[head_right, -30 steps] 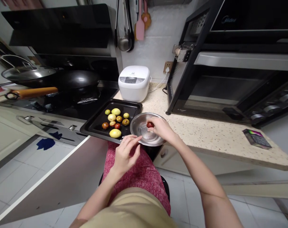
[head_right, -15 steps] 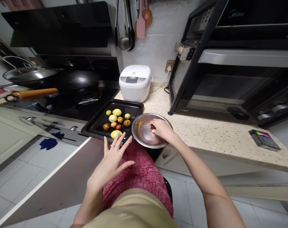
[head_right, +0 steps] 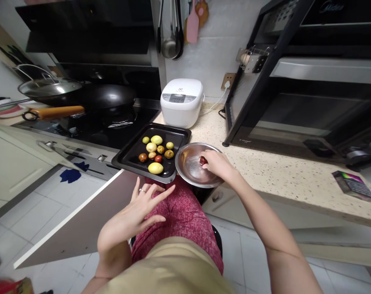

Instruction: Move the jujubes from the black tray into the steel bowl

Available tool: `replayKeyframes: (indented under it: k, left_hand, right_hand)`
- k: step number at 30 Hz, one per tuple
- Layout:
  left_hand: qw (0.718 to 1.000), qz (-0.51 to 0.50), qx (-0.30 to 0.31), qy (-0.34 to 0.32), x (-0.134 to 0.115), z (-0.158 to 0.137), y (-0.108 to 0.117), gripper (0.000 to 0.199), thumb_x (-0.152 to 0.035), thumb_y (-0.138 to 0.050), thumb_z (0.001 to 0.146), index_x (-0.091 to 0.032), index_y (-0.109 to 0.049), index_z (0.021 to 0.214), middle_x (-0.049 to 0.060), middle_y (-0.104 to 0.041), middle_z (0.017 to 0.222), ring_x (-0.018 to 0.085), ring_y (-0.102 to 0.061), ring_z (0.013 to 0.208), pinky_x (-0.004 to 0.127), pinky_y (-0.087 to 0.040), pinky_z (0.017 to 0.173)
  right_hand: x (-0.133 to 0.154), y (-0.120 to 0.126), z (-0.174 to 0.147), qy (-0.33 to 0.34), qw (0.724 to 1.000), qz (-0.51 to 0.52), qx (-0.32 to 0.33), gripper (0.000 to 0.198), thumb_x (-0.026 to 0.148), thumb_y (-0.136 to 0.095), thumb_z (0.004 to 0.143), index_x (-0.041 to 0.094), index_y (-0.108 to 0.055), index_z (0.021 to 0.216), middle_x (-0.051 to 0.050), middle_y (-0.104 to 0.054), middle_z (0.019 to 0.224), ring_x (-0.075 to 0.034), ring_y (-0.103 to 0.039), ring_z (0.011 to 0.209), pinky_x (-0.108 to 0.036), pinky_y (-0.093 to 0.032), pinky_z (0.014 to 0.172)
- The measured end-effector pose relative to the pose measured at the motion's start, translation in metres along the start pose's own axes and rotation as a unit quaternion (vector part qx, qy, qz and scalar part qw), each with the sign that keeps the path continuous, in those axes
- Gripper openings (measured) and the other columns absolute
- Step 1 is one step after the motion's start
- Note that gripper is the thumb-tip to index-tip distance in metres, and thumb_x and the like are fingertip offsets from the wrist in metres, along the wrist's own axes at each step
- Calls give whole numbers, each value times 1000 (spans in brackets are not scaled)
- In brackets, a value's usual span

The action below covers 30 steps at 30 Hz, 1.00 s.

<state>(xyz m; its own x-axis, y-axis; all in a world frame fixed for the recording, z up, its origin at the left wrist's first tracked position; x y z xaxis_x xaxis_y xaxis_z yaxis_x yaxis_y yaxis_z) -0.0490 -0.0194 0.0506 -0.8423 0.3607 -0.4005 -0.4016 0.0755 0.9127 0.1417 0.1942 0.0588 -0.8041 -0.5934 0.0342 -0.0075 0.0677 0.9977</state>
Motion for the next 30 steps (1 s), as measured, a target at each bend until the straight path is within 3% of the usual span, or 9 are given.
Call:
replayKeyframes:
  k: [6, 11, 13, 16, 18, 22, 27, 30]
  left_hand:
    - [997, -12, 30, -68, -3, 0, -2, 70, -39, -55, 104, -43, -22, 165, 4, -54, 115, 24, -54, 105, 73, -24, 121]
    - [995, -31, 66, -73, -2, -1, -5, 51, -37, -47, 106, -42, -42, 157, 7, -52, 119, 27, -53, 108, 70, -36, 114]
    - [994, -39, 81, -67, -1, -1, -6, 47, -38, -45, 107, -40, -47, 153, 8, -54, 119, 28, -55, 107, 70, -37, 112]
    - [993, -58, 79, -68, -3, 2, -2, 47, -40, -45, 108, -39, -45, 154, 8, -57, 124, 29, -55, 117, 72, -30, 118]
    - [991, -81, 68, -86, -7, 4, 2, 54, -46, -49, 106, -39, -39, 158, 9, -57, 135, 31, -50, 132, 69, -25, 123]
    - [986, -108, 28, -126, -17, 10, 11, 64, -50, -53, 103, -32, -33, 161, 11, -49, 154, 29, -36, 152, 55, -29, 129]
    - [991, -24, -99, -92, -14, 21, 20, 51, -36, -49, 108, -26, -40, 157, 13, -50, 155, 27, -37, 153, 54, -33, 128]
    - [987, 26, -139, -78, -6, 23, 20, 46, -31, -48, 108, -25, -44, 153, 13, -56, 148, 27, -45, 148, 55, -36, 126]
  right_hand:
    - [2, 5, 3, 3, 1000, -15, -7, 26, 17, -68, 86, 21, -74, 112, -9, -76, 116, -27, -69, 107, -32, -51, 82]
    - [7, 18, 6, 13, 999, -35, -33, 24, 23, -69, 90, 20, -72, 114, -10, -76, 114, -28, -70, 105, -34, -51, 79]
    - [11, 25, 9, 27, 997, -41, -57, 25, 22, -67, 92, 20, -71, 117, -11, -75, 115, -28, -69, 106, -34, -51, 78]
    - [25, 34, 17, 70, 992, -39, -94, 26, 21, -65, 94, 19, -70, 119, -12, -74, 116, -28, -69, 106, -34, -51, 81]
    - [41, 38, 24, 115, 987, -29, -107, 24, 21, -64, 95, 19, -71, 118, -13, -73, 116, -28, -68, 107, -36, -51, 85]
    - [82, 39, 40, 204, 974, -29, -89, 27, 23, -61, 99, 18, -67, 125, -14, -71, 122, -28, -66, 113, -36, -49, 91]
    - [114, 25, 68, 207, 974, -82, -43, 23, 27, -67, 97, 15, -70, 116, -15, -74, 117, -29, -68, 114, -35, -47, 92]
    - [122, 17, 82, 187, 978, -88, -34, 24, 28, -72, 93, 14, -73, 112, -16, -76, 111, -32, -71, 108, -37, -48, 88]
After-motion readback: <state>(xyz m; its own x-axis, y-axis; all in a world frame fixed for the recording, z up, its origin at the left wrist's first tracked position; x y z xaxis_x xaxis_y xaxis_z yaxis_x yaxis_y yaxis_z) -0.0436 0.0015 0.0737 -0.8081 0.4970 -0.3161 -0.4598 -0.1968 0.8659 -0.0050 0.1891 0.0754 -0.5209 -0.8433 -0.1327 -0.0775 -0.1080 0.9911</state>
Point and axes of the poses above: each hand's wrist, its own z-axis towards the middle knuckle, its own y-axis out of the back of the hand, x = y × z, the point moved 6 cm from there along z, towards the middle knuckle
